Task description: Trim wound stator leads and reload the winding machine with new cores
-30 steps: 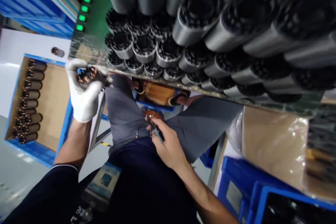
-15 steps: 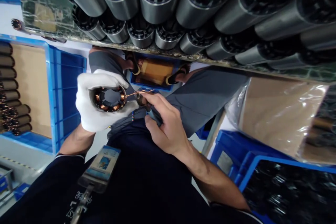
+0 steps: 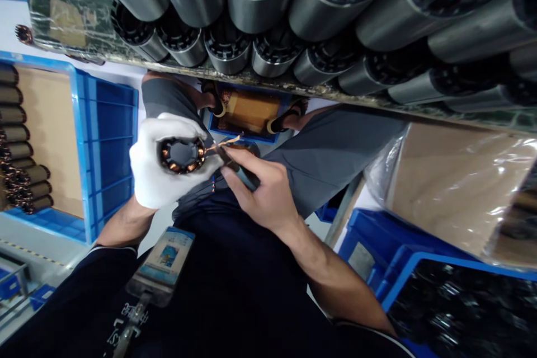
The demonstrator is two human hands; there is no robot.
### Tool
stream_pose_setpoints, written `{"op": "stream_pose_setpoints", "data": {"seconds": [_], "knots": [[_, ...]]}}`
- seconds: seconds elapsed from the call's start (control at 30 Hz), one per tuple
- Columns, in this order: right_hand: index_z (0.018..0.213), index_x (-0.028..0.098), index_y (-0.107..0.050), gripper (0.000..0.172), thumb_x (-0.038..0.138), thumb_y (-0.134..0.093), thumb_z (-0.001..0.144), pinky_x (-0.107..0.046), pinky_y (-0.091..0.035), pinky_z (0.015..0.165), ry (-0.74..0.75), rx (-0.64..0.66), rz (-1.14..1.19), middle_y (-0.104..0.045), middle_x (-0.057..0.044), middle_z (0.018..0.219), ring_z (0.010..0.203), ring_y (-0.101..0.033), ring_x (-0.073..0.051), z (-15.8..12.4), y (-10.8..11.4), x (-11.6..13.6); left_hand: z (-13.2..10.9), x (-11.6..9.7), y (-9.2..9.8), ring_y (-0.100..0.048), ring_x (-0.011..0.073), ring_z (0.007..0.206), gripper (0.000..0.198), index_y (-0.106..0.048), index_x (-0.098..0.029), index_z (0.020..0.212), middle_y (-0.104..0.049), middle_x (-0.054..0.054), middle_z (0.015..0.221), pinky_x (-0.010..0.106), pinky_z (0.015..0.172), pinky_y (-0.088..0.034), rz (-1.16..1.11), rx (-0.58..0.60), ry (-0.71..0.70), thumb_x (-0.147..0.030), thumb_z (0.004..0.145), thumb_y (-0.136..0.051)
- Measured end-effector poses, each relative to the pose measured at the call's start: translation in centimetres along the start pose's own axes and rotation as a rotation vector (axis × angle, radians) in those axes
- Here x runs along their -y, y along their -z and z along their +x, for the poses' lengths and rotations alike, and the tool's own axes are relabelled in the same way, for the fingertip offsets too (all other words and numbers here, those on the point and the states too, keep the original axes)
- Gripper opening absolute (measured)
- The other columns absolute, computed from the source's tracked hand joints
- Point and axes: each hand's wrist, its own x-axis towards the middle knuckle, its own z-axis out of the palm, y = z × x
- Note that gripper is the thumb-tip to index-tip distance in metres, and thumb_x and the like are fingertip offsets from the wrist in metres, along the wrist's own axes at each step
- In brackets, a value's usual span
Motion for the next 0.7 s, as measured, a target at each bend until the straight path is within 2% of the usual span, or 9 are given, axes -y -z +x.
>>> {"op": "stream_pose_setpoints", "data": {"seconds": [0.07, 0.17, 0.27, 0.37, 0.43, 0.5, 0.57, 0.6, 0.7], "knots": [[0.111, 0.021, -0.085, 0.021, 0.038, -0.074, 0.107, -0.029, -0.056, 0.071, -0.120, 0.061, 0.075, -0.071, 0.002, 0.073, 0.066, -0.065, -0.014, 1.1, -0.3, -1.7, -0.4, 0.8, -0.5, -0.082, 0.0185, 0.102, 0.039, -0.064, -0.026, 0.125, -0.080, 0.000, 0.114, 0.033, 0.090, -0.067, 0.141, -0.014, 0.083, -0.038, 0.097, -0.089], [0.114, 0.020, -0.082, 0.038, 0.056, -0.074, 0.106, -0.025, -0.043, 0.056, -0.318, 0.240, 0.364, -0.066, 0.003, 0.070, 0.057, -0.054, -0.011, 2.5, -0.9, -3.9, -1.1, 2.5, -1.3, -0.083, 0.0168, 0.101, 0.046, -0.064, -0.024, 0.129, -0.082, 0.000, 0.116, 0.027, 0.088, -0.063, 0.170, 0.057, 0.192, -0.039, 0.093, -0.089], [0.112, 0.020, -0.078, 0.056, 0.075, -0.078, 0.098, -0.026, -0.039, 0.049, -0.484, 0.431, 0.705, -0.073, -0.001, 0.082, 0.055, -0.052, -0.011, 3.0, -1.4, -4.6, -1.6, 3.4, -2.0, -0.082, 0.0205, 0.103, 0.052, -0.065, -0.023, 0.132, -0.082, 0.004, 0.119, 0.033, 0.093, -0.063, 0.043, 0.153, 0.049, -0.043, 0.091, -0.089], [0.101, 0.021, -0.073, 0.054, 0.068, -0.094, 0.084, -0.026, -0.045, 0.050, -0.541, 0.466, 0.802, -0.069, 0.000, 0.085, 0.059, -0.056, -0.011, 3.1, -1.3, -4.2, -1.5, 2.6, -1.6, -0.079, 0.0252, 0.104, 0.050, -0.066, -0.023, 0.127, -0.081, 0.006, 0.115, 0.042, 0.100, -0.061, -0.007, 0.254, -0.112, -0.042, 0.089, -0.091], [0.106, 0.023, -0.073, 0.054, 0.053, -0.105, 0.074, -0.024, -0.045, 0.051, -0.494, 0.361, 0.722, -0.064, 0.004, 0.080, 0.060, -0.054, -0.011, 3.1, -0.7, -4.0, -1.4, 1.6, -0.2, -0.076, 0.0286, 0.110, 0.054, -0.067, -0.025, 0.127, -0.080, 0.008, 0.121, 0.049, 0.106, -0.059, 0.032, 0.303, -0.084, -0.042, 0.085, -0.096], [0.113, 0.025, -0.073, 0.063, 0.039, -0.111, 0.065, -0.023, -0.043, 0.053, -0.393, 0.218, 0.596, -0.059, 0.008, 0.074, 0.059, -0.052, -0.010, 3.1, 0.2, -3.9, -1.5, 0.9, 1.4, -0.073, 0.0335, 0.124, 0.066, -0.067, -0.025, 0.133, -0.076, 0.012, 0.135, 0.054, 0.114, -0.058, 0.075, 0.219, 0.020, -0.044, 0.080, -0.101], [0.115, 0.027, -0.072, 0.067, 0.031, -0.112, 0.062, -0.024, -0.044, 0.055, -0.271, 0.104, 0.488, -0.067, 0.007, 0.079, 0.058, -0.050, -0.009, 2.9, 0.8, -3.6, -1.9, 0.9, 2.3, -0.071, 0.0339, 0.131, 0.071, -0.067, -0.024, 0.138, -0.073, 0.014, 0.138, 0.054, 0.115, -0.059, -0.019, 0.144, 0.180, -0.049, 0.080, -0.100], [0.114, 0.026, -0.072, 0.065, 0.031, -0.112, 0.063, -0.025, -0.046, 0.056, -0.210, 0.073, 0.452, -0.075, 0.003, 0.089, 0.057, -0.050, -0.008, 2.7, 1.0, -3.4, -2.0, 1.2, 2.2, -0.073, 0.0327, 0.130, 0.067, -0.068, -0.023, 0.138, -0.074, 0.013, 0.136, 0.052, 0.113, -0.061, -0.158, 0.183, 0.288, -0.049, 0.083, -0.096], [0.113, 0.025, -0.074, 0.054, 0.036, -0.108, 0.072, -0.030, -0.058, 0.064, -0.022, 0.054, 0.352, -0.084, -0.008, 0.128, 0.067, -0.062, -0.012, 2.3, 1.1, -2.0, -1.6, 1.9, 0.4, -0.081, 0.0285, 0.115, 0.050, -0.074, -0.019, 0.127, -0.082, 0.010, 0.122, 0.045, 0.106, -0.066, -0.769, 0.553, 0.600, -0.041, 0.084, -0.089]]}}
